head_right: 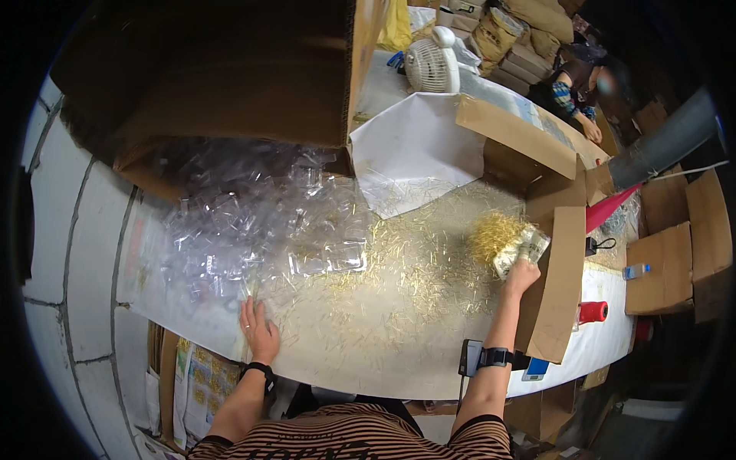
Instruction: Sorting and packaging small gold-colored metal parts into plastic bags and larger boxes, then using an industrial machine to assist in further packaging.
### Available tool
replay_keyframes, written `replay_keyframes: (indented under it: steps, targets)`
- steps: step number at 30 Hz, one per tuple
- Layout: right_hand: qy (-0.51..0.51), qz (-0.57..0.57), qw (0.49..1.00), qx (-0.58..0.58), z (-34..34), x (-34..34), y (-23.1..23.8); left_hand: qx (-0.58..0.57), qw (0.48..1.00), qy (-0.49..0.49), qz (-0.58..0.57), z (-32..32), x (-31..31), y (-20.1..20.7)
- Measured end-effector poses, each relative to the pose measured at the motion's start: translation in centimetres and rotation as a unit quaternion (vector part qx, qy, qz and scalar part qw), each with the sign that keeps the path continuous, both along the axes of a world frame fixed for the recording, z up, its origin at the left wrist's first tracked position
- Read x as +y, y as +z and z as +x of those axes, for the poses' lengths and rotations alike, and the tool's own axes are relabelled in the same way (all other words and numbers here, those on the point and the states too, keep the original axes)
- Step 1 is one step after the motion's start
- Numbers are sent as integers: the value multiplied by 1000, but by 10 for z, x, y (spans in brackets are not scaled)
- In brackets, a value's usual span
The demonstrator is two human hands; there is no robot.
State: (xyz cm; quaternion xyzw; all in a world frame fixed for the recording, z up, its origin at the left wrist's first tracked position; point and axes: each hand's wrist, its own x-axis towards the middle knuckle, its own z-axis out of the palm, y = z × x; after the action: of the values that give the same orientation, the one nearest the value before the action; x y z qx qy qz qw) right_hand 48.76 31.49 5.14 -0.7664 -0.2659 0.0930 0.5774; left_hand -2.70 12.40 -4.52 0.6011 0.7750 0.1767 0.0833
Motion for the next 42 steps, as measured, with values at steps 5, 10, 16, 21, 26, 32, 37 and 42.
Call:
replay_keyframes:
  steps: [5,10,16,21,26,32,37,42]
  targets:
    - [9,206,974,96,-4,6,46,2,1000,-8,2,6,2,-1]
    - [99,252,954,131,-27,37,107,-1,1000,0,-5,6,0,-3]
    - [117,246,904,330,-9,79,48,18,1000,3,0,8,-4,3]
    - [66,186,898,393,45,103,-59,35,999,-31,11,7,-3,-13]
    - [33,-180,983,19,37,89,-56,53,998,-40,4,4,1,-14]
    - [85,-112,952,-273,-8,-57,-58,63,995,-69,20,9,2,-17]
    - [138,-220,923,-285,39,-194,-93,73,995,-66,13,5,-4,-20]
    - [87,-227,920,-307,16,-237,-126,77,993,-79,52,-3,-7,-30]
